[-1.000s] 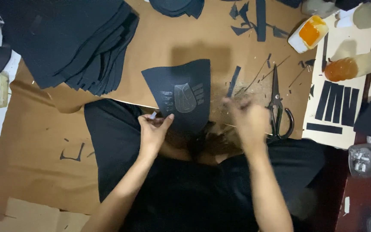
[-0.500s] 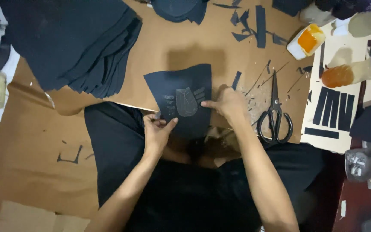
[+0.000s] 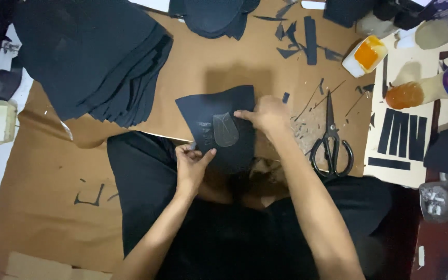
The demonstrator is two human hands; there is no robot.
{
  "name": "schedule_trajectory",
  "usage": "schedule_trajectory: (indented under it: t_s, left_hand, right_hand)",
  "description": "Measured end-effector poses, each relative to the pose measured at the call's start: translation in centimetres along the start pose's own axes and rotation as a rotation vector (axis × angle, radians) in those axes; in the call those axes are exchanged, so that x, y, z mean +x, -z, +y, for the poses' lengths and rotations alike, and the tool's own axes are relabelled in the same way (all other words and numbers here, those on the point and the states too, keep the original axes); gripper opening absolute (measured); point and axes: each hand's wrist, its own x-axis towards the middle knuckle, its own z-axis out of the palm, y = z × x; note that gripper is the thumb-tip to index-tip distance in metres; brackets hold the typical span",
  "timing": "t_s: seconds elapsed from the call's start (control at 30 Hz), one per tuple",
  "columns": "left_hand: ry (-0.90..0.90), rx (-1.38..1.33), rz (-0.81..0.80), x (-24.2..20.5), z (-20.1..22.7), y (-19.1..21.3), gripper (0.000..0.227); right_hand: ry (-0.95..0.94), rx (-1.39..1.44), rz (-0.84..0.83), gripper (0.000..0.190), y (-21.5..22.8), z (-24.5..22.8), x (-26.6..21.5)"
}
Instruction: Cutting thin strips of black leather and arranging them on a larger leather component.
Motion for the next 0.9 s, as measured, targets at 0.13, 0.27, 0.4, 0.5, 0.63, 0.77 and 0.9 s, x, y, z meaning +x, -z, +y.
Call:
schedule_trajectory:
  t_s: [0.13, 0.27, 0.4, 0.5, 0.63, 0.77, 0.9]
  left_hand:
    - [-0.037, -0.052, 0.014, -1.0, 1.1, -0.2, 0.069]
    - [-0.086, -0.206, 0.075, -2.6, 3.6, -0.5, 0.074]
    - [-0.185, -0.288, 0.16, -3.9, 4.4, -0.7, 0.064]
    - [-0.309, -0.204, 0.126, -5.8, 6.8, -0.6, 0.071]
    - [-0.508, -0.02, 0.089, -5.2, 7.2, -0.3, 0.052]
    - [-0.624, 0.058, 0.243, -5.6, 8.8, 0.4, 0.027]
    - [-0.166, -0.471, -0.251, -7.0, 11.0, 0.2, 0.03]
  right_hand:
    - [-0.117, -0.017, -0.053, 0.053, -2.3, 0.7, 1.2]
    - [0.053, -0.07, 0.217, 0.058, -3.0, 0.3, -1.1]
    - [0.112, 0.24, 0.545, 0.054, -4.0, 0.3, -4.8]
    - [0.072, 0.449, 0.49, 0.051, -4.3, 0.4, -7.3]
    - [0.072, 0.498, 0.427, 0.037, -5.8, 1.7, -7.9]
    - [0.169, 0.737, 0.384, 0.029, -6.2, 2.1, -8.7]
    - [0.209, 1.274, 0.147, 0.039, -5.2, 1.3, -11.2]
